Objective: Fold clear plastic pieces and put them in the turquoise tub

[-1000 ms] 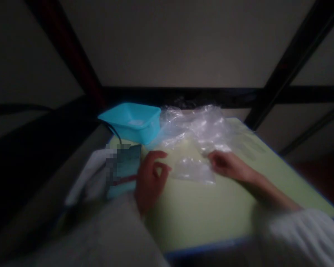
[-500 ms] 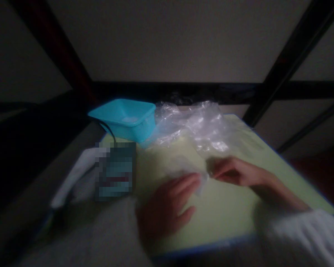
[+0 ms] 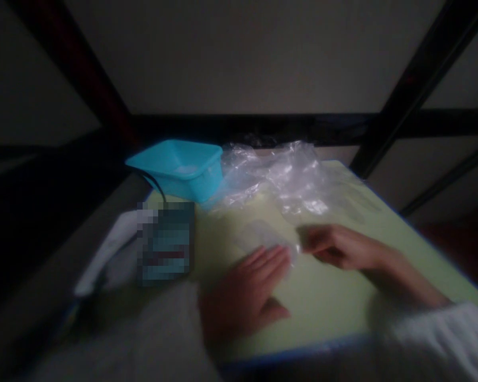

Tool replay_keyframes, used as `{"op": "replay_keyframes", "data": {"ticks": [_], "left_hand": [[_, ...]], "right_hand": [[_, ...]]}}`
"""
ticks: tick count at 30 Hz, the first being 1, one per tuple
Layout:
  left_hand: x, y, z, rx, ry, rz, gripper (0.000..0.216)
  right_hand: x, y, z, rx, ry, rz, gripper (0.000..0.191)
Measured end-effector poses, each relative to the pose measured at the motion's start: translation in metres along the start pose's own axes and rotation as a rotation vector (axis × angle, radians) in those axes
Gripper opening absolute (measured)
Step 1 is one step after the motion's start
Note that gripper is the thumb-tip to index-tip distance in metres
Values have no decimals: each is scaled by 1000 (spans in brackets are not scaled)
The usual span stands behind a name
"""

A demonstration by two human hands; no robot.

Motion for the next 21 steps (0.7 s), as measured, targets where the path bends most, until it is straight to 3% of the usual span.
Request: {"op": "replay_keyframes", "data": {"ticks": [13,18,21], "left_hand": [[0,-6,3,31,30,-5,76],[4,-6,4,45,56,-40,72],[5,-5,4,40,56,-34,72]], "right_hand": [[0,0,1,-11,6,10,24],[-6,3,4,-33,53,-78,25],[-5,3,6,-32,70,-37,29]]}}
Point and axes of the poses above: each hand's wrist, its own y-axis away from the middle knuckle, its own x-axis out of the palm, z = x × y, the point moved 1 cm from there along -y, towards the middle knuckle, and after that the axes turned 1 degree about y, right-handed, at the moved point
